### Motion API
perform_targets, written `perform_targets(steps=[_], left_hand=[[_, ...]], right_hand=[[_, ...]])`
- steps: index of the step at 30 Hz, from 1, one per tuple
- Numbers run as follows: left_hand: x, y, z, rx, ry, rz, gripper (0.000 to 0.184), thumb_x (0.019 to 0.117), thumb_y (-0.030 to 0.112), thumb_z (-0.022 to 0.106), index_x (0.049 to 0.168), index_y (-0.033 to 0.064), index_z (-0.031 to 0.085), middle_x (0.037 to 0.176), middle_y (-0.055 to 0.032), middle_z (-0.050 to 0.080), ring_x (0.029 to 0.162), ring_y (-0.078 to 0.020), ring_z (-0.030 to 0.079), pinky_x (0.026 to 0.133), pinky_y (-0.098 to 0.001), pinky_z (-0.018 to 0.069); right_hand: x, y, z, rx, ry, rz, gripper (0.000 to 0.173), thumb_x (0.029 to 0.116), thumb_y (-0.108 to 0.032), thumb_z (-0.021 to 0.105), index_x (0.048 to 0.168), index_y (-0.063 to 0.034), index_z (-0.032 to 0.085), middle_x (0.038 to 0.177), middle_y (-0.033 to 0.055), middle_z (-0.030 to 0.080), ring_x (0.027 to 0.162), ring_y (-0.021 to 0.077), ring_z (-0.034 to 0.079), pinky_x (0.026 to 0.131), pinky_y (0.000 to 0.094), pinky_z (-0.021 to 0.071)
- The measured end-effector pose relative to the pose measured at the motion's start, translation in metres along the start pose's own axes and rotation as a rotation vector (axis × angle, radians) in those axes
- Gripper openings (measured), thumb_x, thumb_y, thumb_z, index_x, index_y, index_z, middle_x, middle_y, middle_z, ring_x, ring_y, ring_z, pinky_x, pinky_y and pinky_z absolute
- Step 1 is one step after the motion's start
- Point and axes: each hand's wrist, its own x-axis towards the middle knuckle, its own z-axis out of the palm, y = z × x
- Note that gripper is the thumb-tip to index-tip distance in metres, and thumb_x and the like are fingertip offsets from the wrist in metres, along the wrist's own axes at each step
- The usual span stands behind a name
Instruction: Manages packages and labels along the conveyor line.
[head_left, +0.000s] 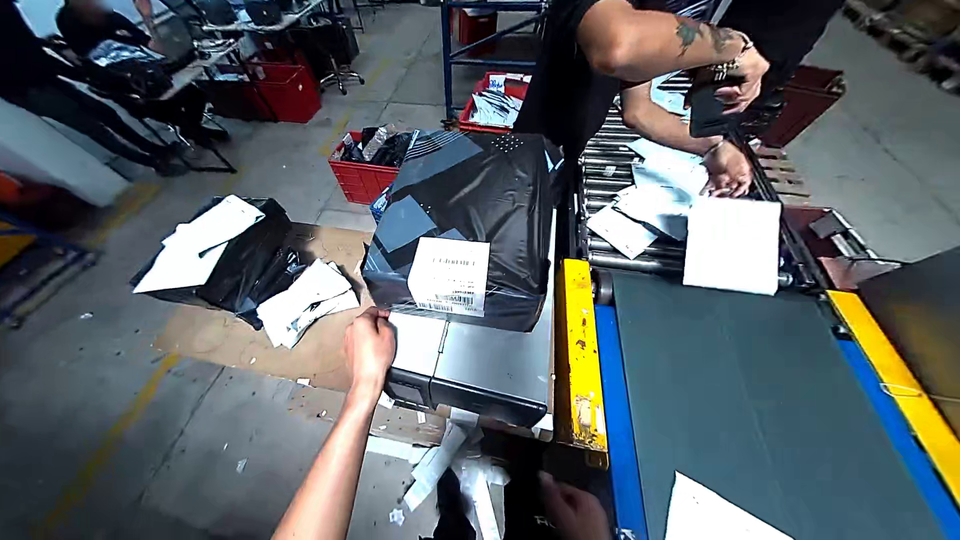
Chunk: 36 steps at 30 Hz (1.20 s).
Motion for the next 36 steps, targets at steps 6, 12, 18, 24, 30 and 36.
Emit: perform_targets(steps=[6,12,18,24,30,36], left_hand=[[-0.009,0.006,-0.006,-0.006,0.004,0.019,0.029,0.1045,0.017,0.047,0.105,0.0072,0.074,0.095,-0.0230,0.071,0.094,-0.0453,0.068,0.077,-0.0685,0.0497],[-0.001,0.003,0.010,-0.045,-0.017,0.122,0.028,0.1037,0.015,0.050,0.113,-0.0018,0.071,0.106,-0.0303,0.069,0.103,-0.0502,0.065,0.089,-0.0731,0.0470],[0.004,0.000,0.012,-0.013,0.000,0.123,0.037,0.1003,0.013,0.041,0.112,-0.0069,0.069,0.115,-0.0287,0.068,0.114,-0.0380,0.064,0.101,-0.0592,0.0451],[-0.001,0.015,0.016,-0.045,0.077,0.063,0.032,0.1027,0.006,0.042,0.110,-0.0084,0.069,0.107,-0.0304,0.068,0.104,-0.0423,0.065,0.092,-0.0644,0.0463],[0.002,0.010,0.007,-0.063,0.063,0.070,0.029,0.1012,0.005,0.045,0.103,-0.0004,0.073,0.094,-0.0228,0.071,0.091,-0.0397,0.068,0.081,-0.0663,0.0504],[0.003,-0.001,0.002,-0.022,0.024,0.012,0.031,0.1033,0.013,0.045,0.108,0.0068,0.075,0.099,-0.0218,0.073,0.098,-0.0429,0.069,0.083,-0.0690,0.0494]], right_hand=[[0.027,-0.166,0.095,0.844,-0.060,0.156,0.022,0.0986,-0.016,0.072,0.110,0.0026,0.066,0.081,0.0101,0.075,0.058,0.0127,0.065,0.048,0.0269,0.0490],[0.009,-0.110,0.047,0.676,-0.162,0.011,0.019,0.0964,-0.015,0.073,0.091,0.0030,0.074,0.071,0.0057,0.071,0.056,0.0086,0.062,0.055,0.0265,0.0532],[0.144,0.034,-0.207,0.506,0.621,0.076,0.026,0.1030,-0.016,0.061,0.099,0.0080,0.071,0.082,0.0135,0.073,0.070,0.0215,0.068,0.071,0.0425,0.0583],[0.185,0.111,-0.290,-0.338,0.432,0.614,0.091,0.0876,-0.080,0.054,0.123,0.0019,0.069,0.130,0.0274,0.066,0.125,0.0434,0.062,0.102,0.0654,0.0473],[0.044,0.100,-0.185,-0.601,0.214,0.507,0.101,0.0977,-0.079,0.021,0.114,0.0072,0.071,0.117,0.0336,0.069,0.115,0.0523,0.065,0.093,0.0730,0.0475],[0.006,-0.032,0.065,0.213,-0.226,-0.104,0.039,0.1007,-0.042,0.063,0.106,-0.0047,0.075,0.086,0.0089,0.075,0.074,0.0223,0.072,0.072,0.0469,0.0611]])
